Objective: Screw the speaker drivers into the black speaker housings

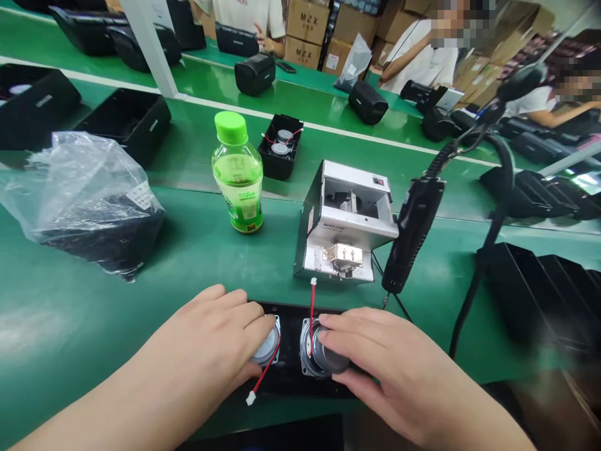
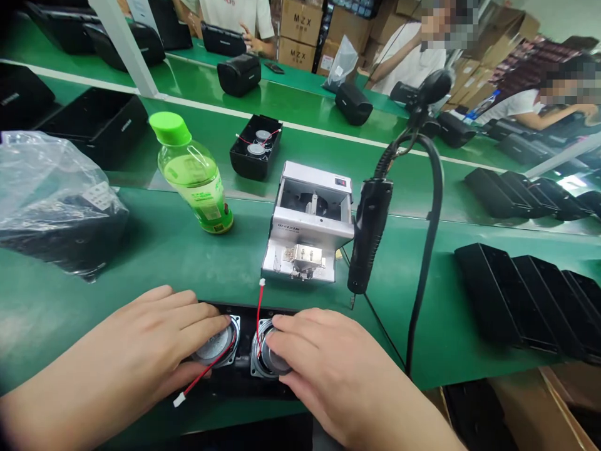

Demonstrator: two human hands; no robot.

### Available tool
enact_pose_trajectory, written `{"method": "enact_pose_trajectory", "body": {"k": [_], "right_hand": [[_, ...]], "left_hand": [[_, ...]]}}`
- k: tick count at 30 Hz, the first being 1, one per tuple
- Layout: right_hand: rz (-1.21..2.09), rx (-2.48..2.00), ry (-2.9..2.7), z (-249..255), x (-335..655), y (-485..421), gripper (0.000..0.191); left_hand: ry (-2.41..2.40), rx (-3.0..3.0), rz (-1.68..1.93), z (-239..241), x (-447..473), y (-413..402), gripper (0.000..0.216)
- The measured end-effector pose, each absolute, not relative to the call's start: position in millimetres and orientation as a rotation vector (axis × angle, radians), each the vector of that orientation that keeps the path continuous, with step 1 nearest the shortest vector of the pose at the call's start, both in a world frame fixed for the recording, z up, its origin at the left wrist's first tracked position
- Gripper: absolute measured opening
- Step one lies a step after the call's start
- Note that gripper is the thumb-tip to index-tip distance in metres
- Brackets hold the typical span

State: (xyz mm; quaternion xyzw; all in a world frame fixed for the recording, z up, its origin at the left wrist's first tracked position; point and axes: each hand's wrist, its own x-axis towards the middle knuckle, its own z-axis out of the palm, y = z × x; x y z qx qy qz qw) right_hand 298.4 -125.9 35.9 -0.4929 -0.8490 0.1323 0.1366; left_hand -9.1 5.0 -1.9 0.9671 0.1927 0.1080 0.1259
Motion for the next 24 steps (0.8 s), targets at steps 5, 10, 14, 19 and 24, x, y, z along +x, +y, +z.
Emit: {"method": "enact_pose_trajectory", "body": {"k": [5, 10, 14, 19, 24], "right_hand": [[0.294, -1.389, -2.564, 23.1, 288.2, -115.1, 0.032], [0.327, -1.408, -2.588, 17.6, 286.5, -110.4, 0.034], [0.289, -1.408, -2.569, 18.9, 284.2, -109.4, 0.036], [0.302, -1.404, -2.541, 17.6, 281.9, -107.6, 0.036], [0.354, -1.431, -2.586, 19.3, 279.5, -111.5, 0.030]], "left_hand": [[0.500, 2.761, 0.332, -6.4, -16.9, 13.2, 0.026], [0.513, 2.806, 0.477, -14.3, -27.1, 10.2, 0.029], [0.521, 2.817, 0.519, -16.4, -26.7, 6.1, 0.034], [0.541, 2.764, 0.451, -17.9, -30.6, 7.7, 0.027], [0.585, 2.728, 0.416, -20.0, -33.4, 4.6, 0.021]]}}
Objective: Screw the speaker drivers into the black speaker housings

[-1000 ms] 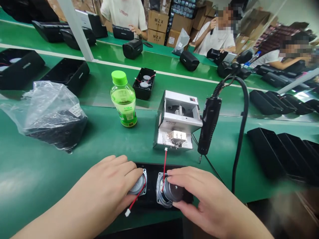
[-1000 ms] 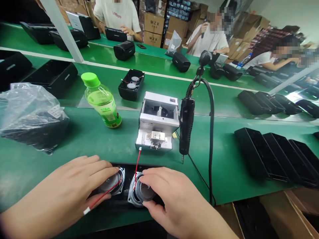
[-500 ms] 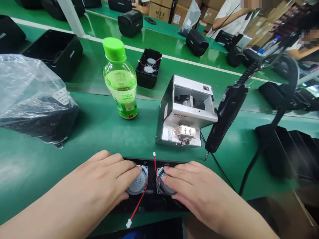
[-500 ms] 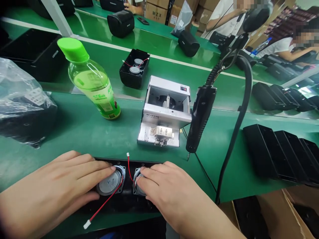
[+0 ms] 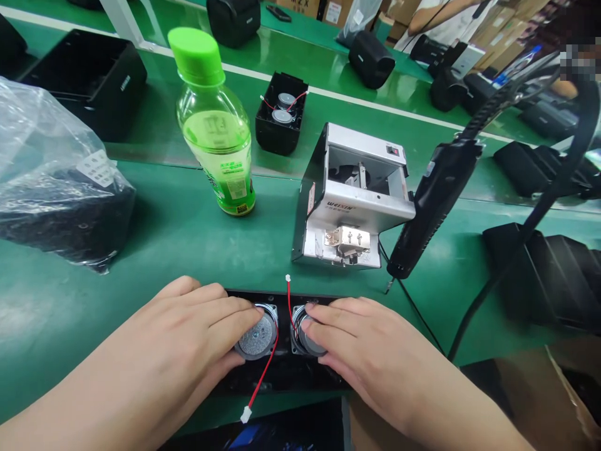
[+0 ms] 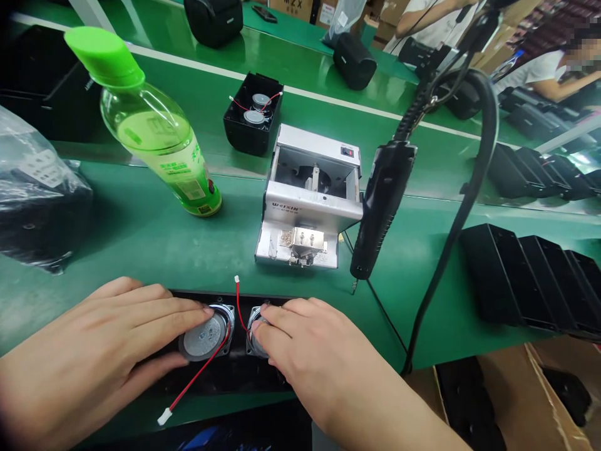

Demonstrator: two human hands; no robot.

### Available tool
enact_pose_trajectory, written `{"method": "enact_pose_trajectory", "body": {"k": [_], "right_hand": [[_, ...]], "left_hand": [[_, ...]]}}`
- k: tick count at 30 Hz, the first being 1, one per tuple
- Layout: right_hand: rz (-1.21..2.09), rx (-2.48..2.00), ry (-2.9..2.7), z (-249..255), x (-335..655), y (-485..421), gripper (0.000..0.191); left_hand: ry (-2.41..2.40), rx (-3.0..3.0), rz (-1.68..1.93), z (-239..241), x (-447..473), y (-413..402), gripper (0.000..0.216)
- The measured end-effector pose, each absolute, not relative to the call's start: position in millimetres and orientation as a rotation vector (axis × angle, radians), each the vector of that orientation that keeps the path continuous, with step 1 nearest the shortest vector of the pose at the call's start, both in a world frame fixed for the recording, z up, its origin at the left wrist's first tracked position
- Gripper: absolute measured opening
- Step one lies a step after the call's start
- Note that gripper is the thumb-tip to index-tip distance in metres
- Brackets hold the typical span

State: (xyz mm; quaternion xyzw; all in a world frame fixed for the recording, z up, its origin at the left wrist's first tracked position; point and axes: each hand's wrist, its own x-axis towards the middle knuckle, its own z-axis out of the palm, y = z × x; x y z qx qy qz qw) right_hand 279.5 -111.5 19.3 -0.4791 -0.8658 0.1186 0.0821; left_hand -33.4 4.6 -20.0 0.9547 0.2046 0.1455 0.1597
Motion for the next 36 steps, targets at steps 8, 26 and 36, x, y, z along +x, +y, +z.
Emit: {"method": "enact_pose_trajectory", "body": {"k": [8, 26, 36], "right_hand": [[0.345, -1.618, -2.584, 26.2, 275.1, -121.1, 0.032], [0.502, -1.564, -2.426, 18.7, 278.4, -120.7, 0.024], [-0.209, -1.539, -1.558, 12.5, 311.2, -101.9, 0.044]], "left_hand": [[0.624, 2.634, 0.246, -8.6, -23.4, 3.8, 0.028], [0.658, 2.674, 0.197, -9.3, -19.7, 4.3, 0.031], [0.632, 2.677, 0.238, -22.0, -26.0, 10.7, 0.042]]}}
